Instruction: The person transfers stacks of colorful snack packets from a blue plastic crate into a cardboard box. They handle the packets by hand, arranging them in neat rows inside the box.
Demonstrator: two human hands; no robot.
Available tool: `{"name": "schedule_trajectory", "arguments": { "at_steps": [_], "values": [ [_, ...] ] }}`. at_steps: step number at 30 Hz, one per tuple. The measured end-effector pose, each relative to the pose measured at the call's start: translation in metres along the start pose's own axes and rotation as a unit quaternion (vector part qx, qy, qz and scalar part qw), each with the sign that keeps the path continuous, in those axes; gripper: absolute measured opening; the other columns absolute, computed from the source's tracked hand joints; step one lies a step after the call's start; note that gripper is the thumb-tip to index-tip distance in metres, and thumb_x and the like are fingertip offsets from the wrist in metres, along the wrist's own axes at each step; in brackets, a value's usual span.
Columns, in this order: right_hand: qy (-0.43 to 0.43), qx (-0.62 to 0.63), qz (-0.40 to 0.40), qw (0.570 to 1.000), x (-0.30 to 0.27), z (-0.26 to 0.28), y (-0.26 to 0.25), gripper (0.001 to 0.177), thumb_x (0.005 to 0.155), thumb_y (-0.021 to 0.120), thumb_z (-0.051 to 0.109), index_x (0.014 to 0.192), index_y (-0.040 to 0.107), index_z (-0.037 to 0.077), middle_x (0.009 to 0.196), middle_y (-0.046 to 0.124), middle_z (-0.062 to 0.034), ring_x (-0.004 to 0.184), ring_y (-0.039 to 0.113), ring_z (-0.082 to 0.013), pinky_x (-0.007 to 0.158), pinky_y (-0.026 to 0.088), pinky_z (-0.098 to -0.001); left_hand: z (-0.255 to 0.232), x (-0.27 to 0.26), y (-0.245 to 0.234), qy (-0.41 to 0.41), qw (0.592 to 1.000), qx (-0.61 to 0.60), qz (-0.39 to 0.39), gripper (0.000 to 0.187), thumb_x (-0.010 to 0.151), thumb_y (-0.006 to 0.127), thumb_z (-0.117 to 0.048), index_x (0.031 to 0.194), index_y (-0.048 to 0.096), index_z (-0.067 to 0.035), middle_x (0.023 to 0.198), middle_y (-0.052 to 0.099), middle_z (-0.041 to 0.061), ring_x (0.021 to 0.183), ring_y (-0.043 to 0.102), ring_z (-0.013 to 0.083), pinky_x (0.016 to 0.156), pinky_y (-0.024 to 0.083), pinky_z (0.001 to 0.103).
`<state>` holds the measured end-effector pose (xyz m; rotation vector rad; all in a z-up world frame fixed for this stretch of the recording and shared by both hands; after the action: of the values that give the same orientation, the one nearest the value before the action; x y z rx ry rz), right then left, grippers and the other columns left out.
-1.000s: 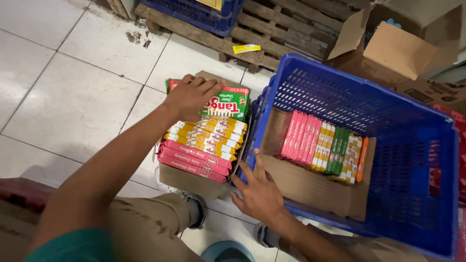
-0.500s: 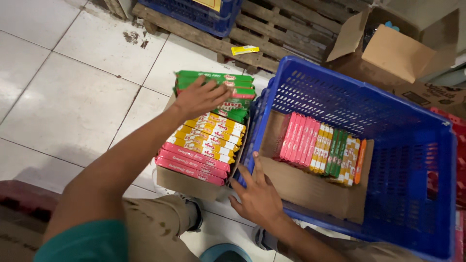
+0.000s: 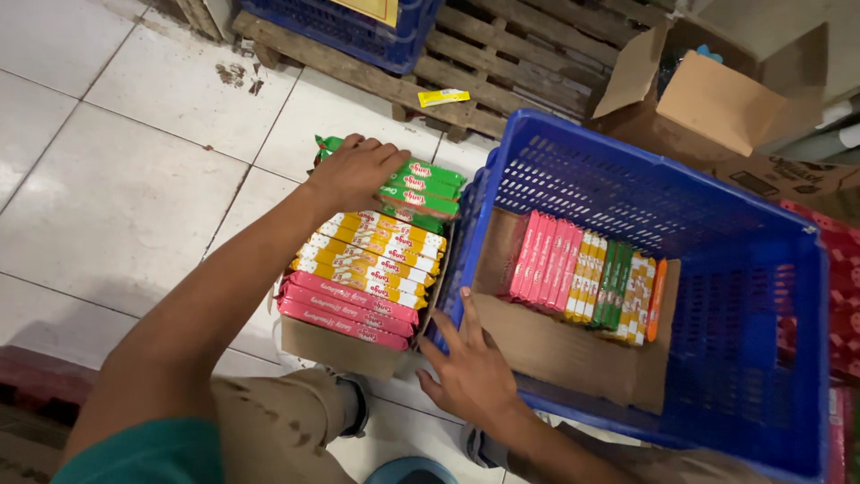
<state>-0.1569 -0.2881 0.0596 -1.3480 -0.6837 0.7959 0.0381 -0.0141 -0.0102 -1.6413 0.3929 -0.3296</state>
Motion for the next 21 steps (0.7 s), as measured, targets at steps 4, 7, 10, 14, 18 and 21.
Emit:
{"name": "schedule_trajectory", "arguments": {
  "at_steps": [4,7,10,14,18,21],
  "values": [
    [0.010,0.016,0.024,1.000,0.001,-0.002,0.002,0.049,0.087,0.071,0.048,0.126,0.066,0.019,0.147,0.050,-0.0131,0.149,0.020,-0.0559,0.075,0.060,-0.0599,-0.007,-0.004,-0.001,0.033,0.999,-0.015,-0.023,0.092,0.067,0.090,-0.036,0.144,0.046,-0.012,0.132,0.058,0.010,0.122,0.055,0.0364,0.118,0.022,0.064],
    [0.002,0.013,0.007,1.000,0.000,-0.001,0.003,0.047,0.086,0.072,0.047,0.123,0.068,0.018,0.145,0.051,-0.0138,0.148,0.022,-0.0566,0.073,0.060,-0.0597,-0.007,-0.005,-0.003,0.023,1.000,-0.008,-0.004,0.089,0.070,0.088,-0.036,0.144,0.045,-0.013,0.132,0.056,0.008,0.124,0.053,0.0349,0.118,0.016,0.074],
    [0.001,0.008,0.003,1.000,0.000,0.002,0.000,0.046,0.085,0.074,0.047,0.120,0.068,0.019,0.145,0.052,-0.0136,0.148,0.024,-0.0564,0.074,0.060,-0.0594,-0.007,-0.005,-0.002,0.010,1.000,-0.004,0.008,0.089,0.072,0.087,-0.040,0.145,0.044,-0.015,0.135,0.055,0.007,0.125,0.053,0.0361,0.117,0.019,0.076],
    [-0.007,-0.001,-0.002,1.000,0.000,0.001,-0.002,0.046,0.086,0.073,0.046,0.121,0.068,0.017,0.144,0.052,-0.0150,0.148,0.023,-0.0571,0.075,0.061,-0.0600,-0.011,-0.004,-0.003,-0.017,1.000,-0.008,-0.021,0.093,0.070,0.085,-0.043,0.149,0.042,-0.021,0.135,0.056,0.004,0.131,0.050,0.0348,0.117,0.018,0.074],
    [-0.004,0.011,-0.003,1.000,0.001,0.000,-0.005,0.047,0.083,0.075,0.045,0.121,0.067,0.018,0.145,0.051,-0.0155,0.147,0.024,-0.0581,0.073,0.060,-0.0599,-0.022,-0.005,-0.013,-0.033,0.997,-0.057,0.029,0.097,0.079,0.076,-0.056,0.158,0.031,-0.022,0.153,0.042,0.011,0.149,0.028,0.0338,0.119,0.005,0.074],
    [0.009,0.029,0.021,0.999,-0.001,-0.005,0.000,0.055,0.080,0.076,0.053,0.125,0.064,0.024,0.151,0.046,-0.0132,0.150,0.017,-0.0540,0.073,0.061,-0.0590,-0.045,0.002,-0.026,-0.003,0.998,-0.066,-0.016,0.102,0.080,0.058,-0.074,0.159,0.031,-0.015,0.163,0.031,0.020,0.155,0.018,0.0395,0.118,0.003,0.073]
  ]
}}
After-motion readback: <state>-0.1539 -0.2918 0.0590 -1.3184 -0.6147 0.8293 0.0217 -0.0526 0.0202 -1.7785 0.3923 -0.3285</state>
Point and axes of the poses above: each hand's wrist, its own x-axis towards the middle knuckle, its own y-axis out of the palm, z = x × y, the point moved 4 cm from there along x, towards the middle knuckle
